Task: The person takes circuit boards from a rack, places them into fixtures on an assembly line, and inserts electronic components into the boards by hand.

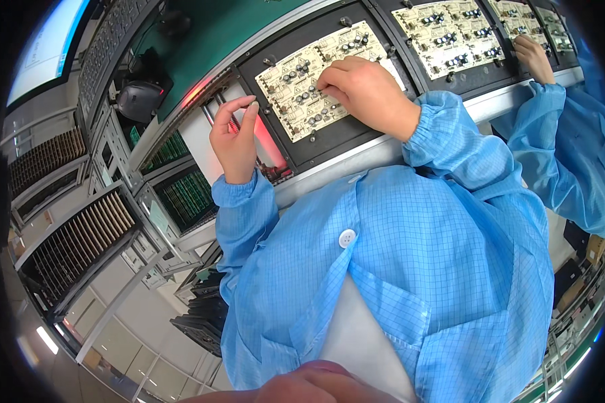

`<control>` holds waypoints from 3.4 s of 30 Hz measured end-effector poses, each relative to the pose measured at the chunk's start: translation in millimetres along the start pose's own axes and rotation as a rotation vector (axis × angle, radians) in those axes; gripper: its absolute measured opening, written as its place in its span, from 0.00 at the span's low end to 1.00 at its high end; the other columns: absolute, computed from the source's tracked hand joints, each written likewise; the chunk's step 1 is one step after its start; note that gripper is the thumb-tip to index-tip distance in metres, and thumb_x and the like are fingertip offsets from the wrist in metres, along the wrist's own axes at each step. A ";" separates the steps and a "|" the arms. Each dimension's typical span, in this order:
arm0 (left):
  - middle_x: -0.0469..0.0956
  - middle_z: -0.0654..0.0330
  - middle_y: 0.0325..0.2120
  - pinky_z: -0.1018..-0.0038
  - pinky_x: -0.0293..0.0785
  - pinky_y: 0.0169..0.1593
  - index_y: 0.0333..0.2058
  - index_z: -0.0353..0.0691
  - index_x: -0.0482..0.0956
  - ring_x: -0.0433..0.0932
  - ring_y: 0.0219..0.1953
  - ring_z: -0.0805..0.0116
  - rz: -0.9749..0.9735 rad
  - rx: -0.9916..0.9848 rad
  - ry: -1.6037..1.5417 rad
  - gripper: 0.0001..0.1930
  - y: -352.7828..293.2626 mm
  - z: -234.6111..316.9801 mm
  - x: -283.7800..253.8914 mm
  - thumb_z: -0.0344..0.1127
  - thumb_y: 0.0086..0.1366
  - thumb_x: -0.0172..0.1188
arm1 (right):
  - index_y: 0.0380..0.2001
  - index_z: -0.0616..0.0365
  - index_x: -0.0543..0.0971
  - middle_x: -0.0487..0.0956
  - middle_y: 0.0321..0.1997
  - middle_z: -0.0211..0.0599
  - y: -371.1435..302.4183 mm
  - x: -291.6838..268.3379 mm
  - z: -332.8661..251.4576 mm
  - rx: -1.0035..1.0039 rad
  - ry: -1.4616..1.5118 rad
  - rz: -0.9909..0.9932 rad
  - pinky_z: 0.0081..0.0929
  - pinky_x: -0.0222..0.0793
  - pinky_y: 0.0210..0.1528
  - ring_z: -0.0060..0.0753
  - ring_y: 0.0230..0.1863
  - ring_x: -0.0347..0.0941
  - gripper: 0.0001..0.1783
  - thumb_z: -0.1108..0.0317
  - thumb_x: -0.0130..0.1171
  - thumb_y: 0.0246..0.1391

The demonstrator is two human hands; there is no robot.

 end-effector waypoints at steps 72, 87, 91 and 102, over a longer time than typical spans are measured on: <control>0.82 0.74 0.34 0.52 0.53 0.66 0.32 0.54 0.88 0.79 0.47 0.71 -0.249 0.452 0.513 0.10 -49.5 51.5 34.1 0.26 0.54 0.71 | 0.35 0.47 0.88 0.84 0.36 0.24 -43.6 -9.5 -21.5 0.104 -0.186 0.090 0.35 0.67 0.56 0.33 0.49 0.78 0.09 0.70 0.75 0.48; 0.81 0.73 0.34 0.51 0.52 0.65 0.33 0.54 0.88 0.79 0.48 0.69 -0.267 0.433 0.475 0.11 -50.1 47.4 32.6 0.26 0.54 0.71 | 0.32 0.49 0.88 0.85 0.34 0.26 -44.0 -8.4 -25.9 0.157 -0.228 0.098 0.37 0.64 0.57 0.33 0.47 0.78 0.07 0.68 0.75 0.48; 0.81 0.73 0.35 0.51 0.51 0.66 0.34 0.54 0.88 0.78 0.48 0.69 -0.276 0.425 0.467 0.11 -49.8 46.0 32.5 0.26 0.55 0.71 | 0.32 0.49 0.88 0.85 0.33 0.25 -46.1 -7.0 -23.0 0.196 -0.212 0.114 0.37 0.64 0.58 0.33 0.46 0.78 0.07 0.68 0.76 0.48; 0.79 0.73 0.33 0.50 0.54 0.62 0.33 0.53 0.88 0.78 0.47 0.68 -0.255 0.454 0.443 0.11 -53.0 45.9 31.9 0.27 0.52 0.73 | 0.29 0.49 0.87 0.84 0.31 0.25 -46.3 -9.1 -41.6 0.151 -0.379 0.193 0.39 0.65 0.58 0.31 0.43 0.79 0.07 0.67 0.77 0.46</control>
Point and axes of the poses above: each hand's wrist, its own y-axis towards the middle knuckle, its own x-axis out of the palm, z = x × y, the point moved 9 cm from there along y, towards the middle knuckle
